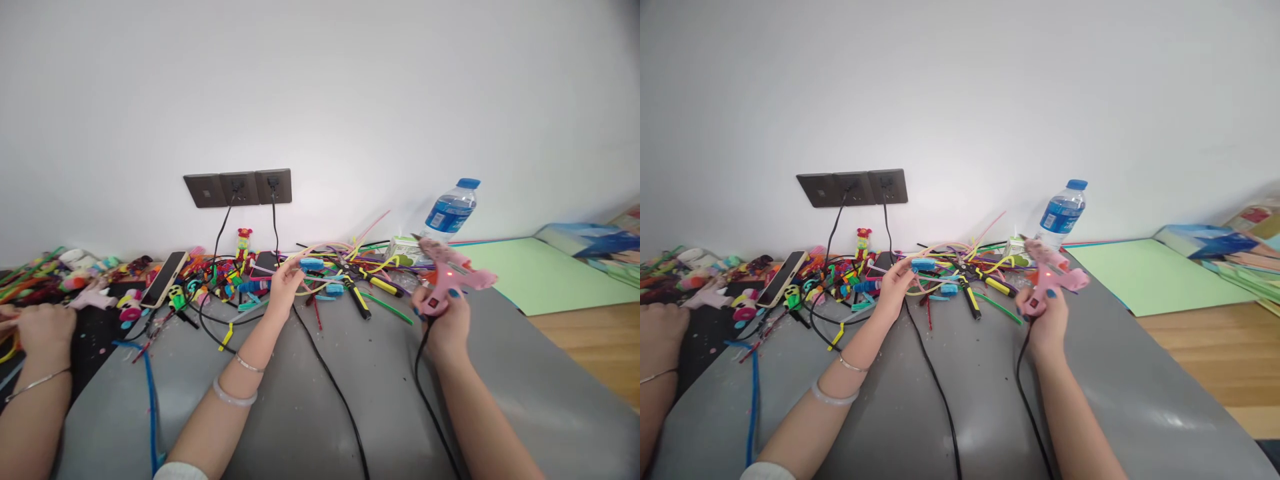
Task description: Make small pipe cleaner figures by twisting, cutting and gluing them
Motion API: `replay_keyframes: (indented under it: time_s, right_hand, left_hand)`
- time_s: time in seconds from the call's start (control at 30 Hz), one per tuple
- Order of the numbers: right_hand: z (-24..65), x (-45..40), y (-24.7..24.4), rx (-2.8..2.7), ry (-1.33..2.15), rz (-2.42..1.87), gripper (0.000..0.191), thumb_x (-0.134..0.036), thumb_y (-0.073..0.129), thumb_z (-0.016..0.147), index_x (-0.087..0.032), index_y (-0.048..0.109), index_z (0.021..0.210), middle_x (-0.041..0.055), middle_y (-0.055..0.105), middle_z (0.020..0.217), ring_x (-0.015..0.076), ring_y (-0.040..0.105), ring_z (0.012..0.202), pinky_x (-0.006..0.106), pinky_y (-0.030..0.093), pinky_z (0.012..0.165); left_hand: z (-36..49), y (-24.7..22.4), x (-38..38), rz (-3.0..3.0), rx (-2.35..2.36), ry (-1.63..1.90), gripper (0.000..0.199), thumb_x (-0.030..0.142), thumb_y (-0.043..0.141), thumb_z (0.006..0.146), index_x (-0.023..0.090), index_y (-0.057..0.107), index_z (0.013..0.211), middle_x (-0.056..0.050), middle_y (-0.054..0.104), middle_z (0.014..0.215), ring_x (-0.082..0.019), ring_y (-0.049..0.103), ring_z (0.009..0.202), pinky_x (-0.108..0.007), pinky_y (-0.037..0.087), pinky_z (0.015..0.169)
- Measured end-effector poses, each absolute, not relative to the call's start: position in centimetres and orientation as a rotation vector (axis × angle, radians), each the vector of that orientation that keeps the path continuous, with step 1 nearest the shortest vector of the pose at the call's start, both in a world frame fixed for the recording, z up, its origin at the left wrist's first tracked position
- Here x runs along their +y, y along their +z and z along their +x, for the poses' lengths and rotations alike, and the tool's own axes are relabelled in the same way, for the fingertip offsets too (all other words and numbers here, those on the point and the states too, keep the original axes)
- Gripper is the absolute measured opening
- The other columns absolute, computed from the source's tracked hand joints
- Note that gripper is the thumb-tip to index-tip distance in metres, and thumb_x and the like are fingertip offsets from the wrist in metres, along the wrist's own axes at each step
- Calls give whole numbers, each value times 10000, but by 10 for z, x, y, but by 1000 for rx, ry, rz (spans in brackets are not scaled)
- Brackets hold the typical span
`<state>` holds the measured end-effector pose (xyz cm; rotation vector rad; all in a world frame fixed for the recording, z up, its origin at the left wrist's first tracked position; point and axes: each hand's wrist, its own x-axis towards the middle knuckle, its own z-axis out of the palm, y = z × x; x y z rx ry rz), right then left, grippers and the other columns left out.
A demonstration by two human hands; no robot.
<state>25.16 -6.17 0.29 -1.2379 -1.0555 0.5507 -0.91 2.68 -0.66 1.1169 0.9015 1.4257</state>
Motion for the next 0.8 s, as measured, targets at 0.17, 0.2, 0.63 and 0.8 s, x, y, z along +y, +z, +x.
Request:
replay_keyframes:
  time_s: [0.17,0.2,0.63,0.8]
  right_hand:
    - [289,-102,6,-903,178,-1611,229,-436,486,839,-226,480,747,-6,532,617,160,453,537,302,345,536]
    - [298,-110,6,-889,122,-1760,221,-445,510,819,-226,535,802,9,565,658,183,493,572,327,373,574]
    - [331,-144,-23,-1108,-87,-2112,288,-487,547,782,-263,622,947,115,620,772,383,593,792,509,429,666]
    - [304,-126,3,-1067,-172,-1915,188,-401,548,846,-234,605,910,120,635,883,303,559,776,476,419,730]
  left_hand:
    - [-8,-6,27,942,844,1459,329,317,787,655,200,709,952,-40,711,938,-147,654,782,-241,531,659]
    - [-8,-6,27,924,834,1458,331,329,796,647,199,707,938,-44,715,952,-158,663,816,-246,533,673]
    - [-9,-4,27,922,852,1423,467,449,848,590,186,719,953,-62,745,931,-187,710,808,-268,562,679]
    - [-9,-6,28,930,860,1425,479,467,848,593,181,721,954,-47,734,841,-170,699,761,-260,556,657]
